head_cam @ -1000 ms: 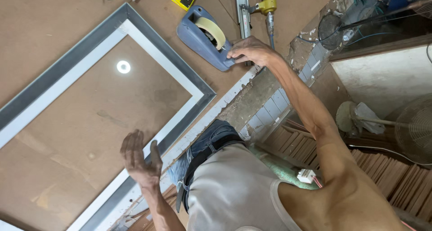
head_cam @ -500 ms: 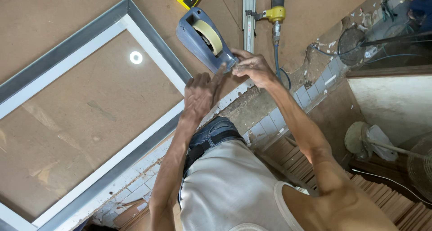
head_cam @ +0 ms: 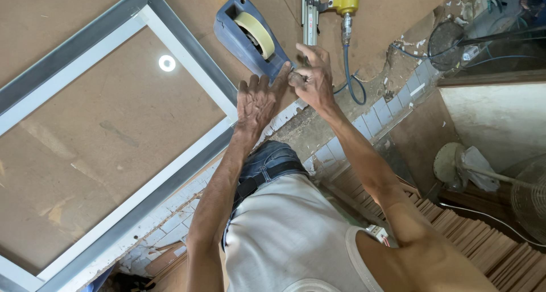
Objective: The person assembles a picture frame at a workbench: they carry a frame from a stack, lay white trim strips into the frame, wipe the frame with a cloth, apply tape with a tape dispenser, press the strips into place, and use a pneumatic nail gun to fasten the trim to the frame.
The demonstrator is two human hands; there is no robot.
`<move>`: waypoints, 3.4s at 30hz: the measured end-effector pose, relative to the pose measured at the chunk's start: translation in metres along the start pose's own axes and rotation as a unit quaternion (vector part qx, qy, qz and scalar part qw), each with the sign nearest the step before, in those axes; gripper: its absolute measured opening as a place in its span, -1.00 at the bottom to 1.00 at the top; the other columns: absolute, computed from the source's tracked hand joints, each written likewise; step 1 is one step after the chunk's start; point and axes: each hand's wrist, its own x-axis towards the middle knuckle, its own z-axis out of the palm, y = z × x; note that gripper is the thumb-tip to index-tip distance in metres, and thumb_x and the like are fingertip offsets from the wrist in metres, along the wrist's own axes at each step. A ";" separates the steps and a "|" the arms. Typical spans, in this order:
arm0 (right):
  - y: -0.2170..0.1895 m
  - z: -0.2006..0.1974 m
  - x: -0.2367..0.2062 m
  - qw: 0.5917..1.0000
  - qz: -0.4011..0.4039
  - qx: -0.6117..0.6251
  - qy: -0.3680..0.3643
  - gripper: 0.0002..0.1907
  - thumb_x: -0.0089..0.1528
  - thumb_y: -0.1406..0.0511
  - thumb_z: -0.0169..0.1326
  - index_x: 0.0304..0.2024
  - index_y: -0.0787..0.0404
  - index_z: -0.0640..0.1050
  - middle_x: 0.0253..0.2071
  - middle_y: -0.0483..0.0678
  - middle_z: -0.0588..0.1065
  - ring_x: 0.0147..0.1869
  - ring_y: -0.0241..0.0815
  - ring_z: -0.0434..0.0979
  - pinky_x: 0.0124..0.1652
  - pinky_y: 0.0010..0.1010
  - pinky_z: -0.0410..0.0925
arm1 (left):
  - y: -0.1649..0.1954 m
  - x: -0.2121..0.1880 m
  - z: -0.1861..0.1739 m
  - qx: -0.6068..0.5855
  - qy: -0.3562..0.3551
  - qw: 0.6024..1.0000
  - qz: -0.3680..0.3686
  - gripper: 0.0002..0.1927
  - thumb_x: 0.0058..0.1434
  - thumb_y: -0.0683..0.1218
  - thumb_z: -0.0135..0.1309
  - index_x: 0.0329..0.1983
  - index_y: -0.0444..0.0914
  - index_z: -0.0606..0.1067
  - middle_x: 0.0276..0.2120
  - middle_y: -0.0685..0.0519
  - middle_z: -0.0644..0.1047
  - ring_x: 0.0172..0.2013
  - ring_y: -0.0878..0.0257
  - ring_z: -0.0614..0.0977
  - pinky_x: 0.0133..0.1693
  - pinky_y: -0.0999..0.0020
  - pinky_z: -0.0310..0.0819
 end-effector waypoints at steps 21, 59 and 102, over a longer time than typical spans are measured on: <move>-0.157 0.014 0.014 0.637 0.128 0.743 -0.163 -0.43 0.36 0.04 -0.02 0.14 0.39 0.56 0.49 0.14 0.23 0.59 -0.02 0.16 0.50 -0.14 0.07 | -0.020 -0.090 -0.079 -0.706 0.243 0.614 -0.255 -0.67 0.25 -0.14 0.30 0.05 -0.33 0.60 -0.01 -0.02 0.61 -0.05 0.24 0.61 0.08 0.31 0.53; -0.555 0.349 0.003 0.651 -0.611 0.034 -0.449 -0.16 0.01 0.01 0.46 0.33 -0.26 0.46 0.51 0.00 0.20 0.58 0.26 -0.02 0.44 0.37 -0.08 | -0.200 -0.480 -0.172 0.060 0.359 0.668 -0.649 -0.32 0.35 -0.12 0.16 0.47 -0.27 0.16 0.09 -0.11 0.52 0.25 -0.03 0.42 0.43 -0.06 0.02; -0.540 0.369 -0.019 0.662 -0.594 0.059 -0.452 -0.41 0.08 -0.02 0.36 0.18 -0.50 0.56 0.56 0.04 0.10 0.62 0.31 -0.19 0.46 0.44 -0.13 | -0.210 -0.493 -0.195 -0.349 0.416 0.347 -0.765 -0.80 0.21 -0.02 0.27 -0.28 -0.26 0.67 -0.55 0.07 0.66 -0.53 0.39 0.69 -0.44 0.49 0.56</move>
